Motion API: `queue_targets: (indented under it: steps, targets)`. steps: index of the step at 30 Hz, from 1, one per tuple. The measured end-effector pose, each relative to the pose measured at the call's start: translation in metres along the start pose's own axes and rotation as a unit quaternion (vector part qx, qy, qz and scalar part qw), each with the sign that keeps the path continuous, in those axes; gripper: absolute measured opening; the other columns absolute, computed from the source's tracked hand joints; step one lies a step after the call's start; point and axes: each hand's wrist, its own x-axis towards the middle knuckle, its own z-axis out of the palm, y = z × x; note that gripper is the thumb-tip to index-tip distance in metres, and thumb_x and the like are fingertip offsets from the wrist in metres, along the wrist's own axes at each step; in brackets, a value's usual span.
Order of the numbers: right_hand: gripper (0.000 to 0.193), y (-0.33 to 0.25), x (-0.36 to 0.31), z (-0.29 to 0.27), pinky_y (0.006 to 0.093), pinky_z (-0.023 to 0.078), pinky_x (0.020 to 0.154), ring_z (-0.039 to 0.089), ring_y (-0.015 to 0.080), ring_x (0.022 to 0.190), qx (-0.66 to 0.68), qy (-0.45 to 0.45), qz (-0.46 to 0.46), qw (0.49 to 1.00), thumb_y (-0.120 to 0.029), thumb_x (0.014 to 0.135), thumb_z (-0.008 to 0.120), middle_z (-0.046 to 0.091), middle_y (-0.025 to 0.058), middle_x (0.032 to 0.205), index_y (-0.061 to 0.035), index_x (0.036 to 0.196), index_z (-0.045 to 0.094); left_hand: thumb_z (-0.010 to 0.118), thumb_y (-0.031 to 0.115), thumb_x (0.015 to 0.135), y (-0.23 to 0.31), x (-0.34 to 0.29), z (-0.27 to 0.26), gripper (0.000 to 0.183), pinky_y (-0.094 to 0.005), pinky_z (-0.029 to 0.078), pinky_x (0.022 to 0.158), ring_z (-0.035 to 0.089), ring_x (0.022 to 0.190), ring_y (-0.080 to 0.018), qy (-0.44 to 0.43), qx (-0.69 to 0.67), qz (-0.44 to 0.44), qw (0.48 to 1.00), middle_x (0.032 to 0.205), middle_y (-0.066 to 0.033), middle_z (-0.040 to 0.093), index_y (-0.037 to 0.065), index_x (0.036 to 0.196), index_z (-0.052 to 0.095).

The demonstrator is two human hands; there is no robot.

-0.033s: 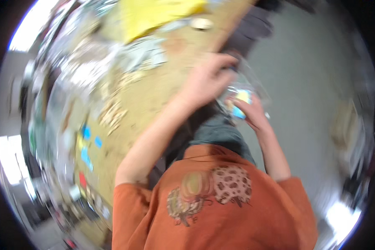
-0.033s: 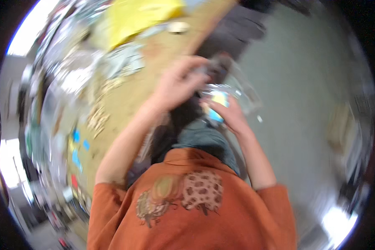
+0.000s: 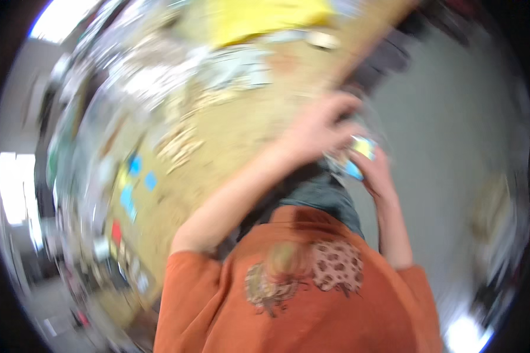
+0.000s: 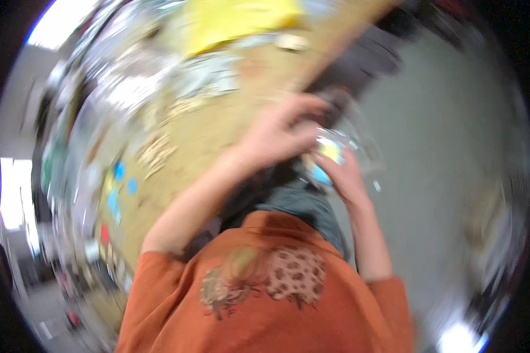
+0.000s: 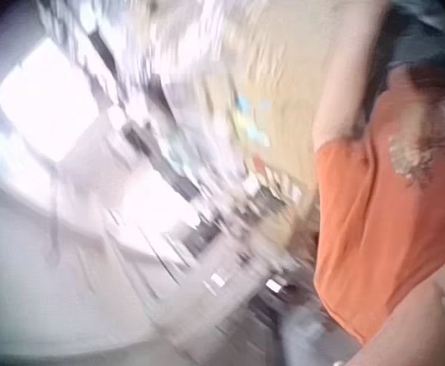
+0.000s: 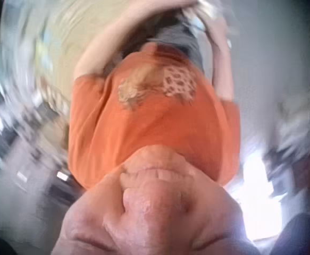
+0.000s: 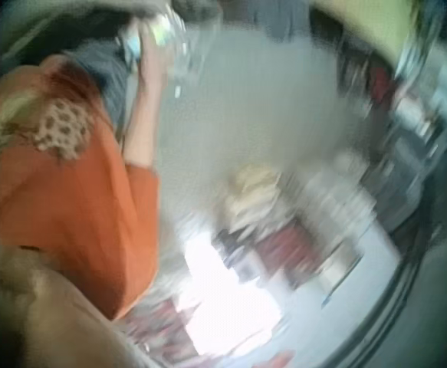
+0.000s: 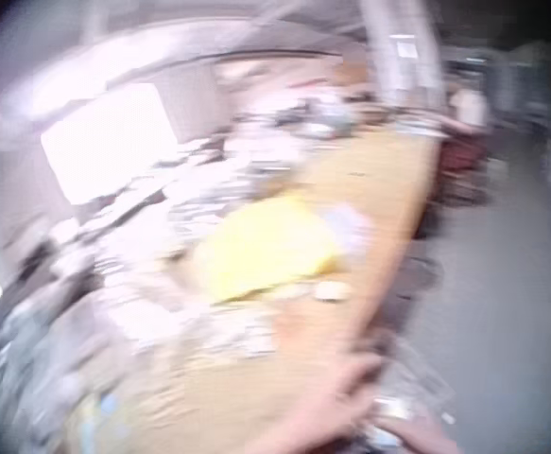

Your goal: The person assembles small craft kits by placing colored paper pieces and wooden pegs into clear plastic bags. They handle blue, red, and yellow paper pieces, then add wooden pegs, seal the bags, and place them into a white basket. The person repeats this process with different colored paper pieces.

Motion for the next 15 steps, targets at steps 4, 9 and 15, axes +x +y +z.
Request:
queue_targets:
  steps: [4,9,15]
  targets:
    - [0.038,-0.026,-0.010,0.054,0.0272,0.048,0.086,0.058,0.0134,0.099,-0.070,-0.084,-0.050,0.993,-0.014,0.086,0.072,0.061,0.0055,0.110,0.0015,0.118,0.058,0.072,0.016,0.081,0.005,-0.066,-0.004,0.015,-0.0326,0.050,0.082,0.063,0.092,-0.0216,0.106,-0.145,0.011,0.984,0.092,-0.0097,0.064,0.004,0.090,0.069]
    - [0.034,-0.002,-0.012,0.120,0.0268,0.046,0.089,0.055,0.0113,0.104,-0.123,-0.284,-0.086,0.947,-0.005,0.089,0.068,0.058,0.0052,0.116,0.0005,0.121,0.056,0.070,0.008,0.087,0.010,-0.171,-0.038,0.008,-0.0235,0.050,0.070,0.061,0.080,-0.0101,0.294,-0.242,-0.065,0.923,0.088,-0.0038,0.062,0.001,0.090,0.068]
    - [0.028,-0.011,-0.038,0.222,0.0247,0.046,0.085,0.055,0.0092,0.098,-0.181,-0.430,-0.232,0.854,-0.001,0.087,0.068,0.061,0.0033,0.105,0.0010,0.113,0.058,0.070,0.006,0.084,0.049,-0.261,-0.076,0.007,-0.0273,0.049,0.069,0.061,0.083,-0.0146,0.480,-0.070,-0.056,0.873,0.086,-0.0052,0.063,0.004,0.091,0.070]
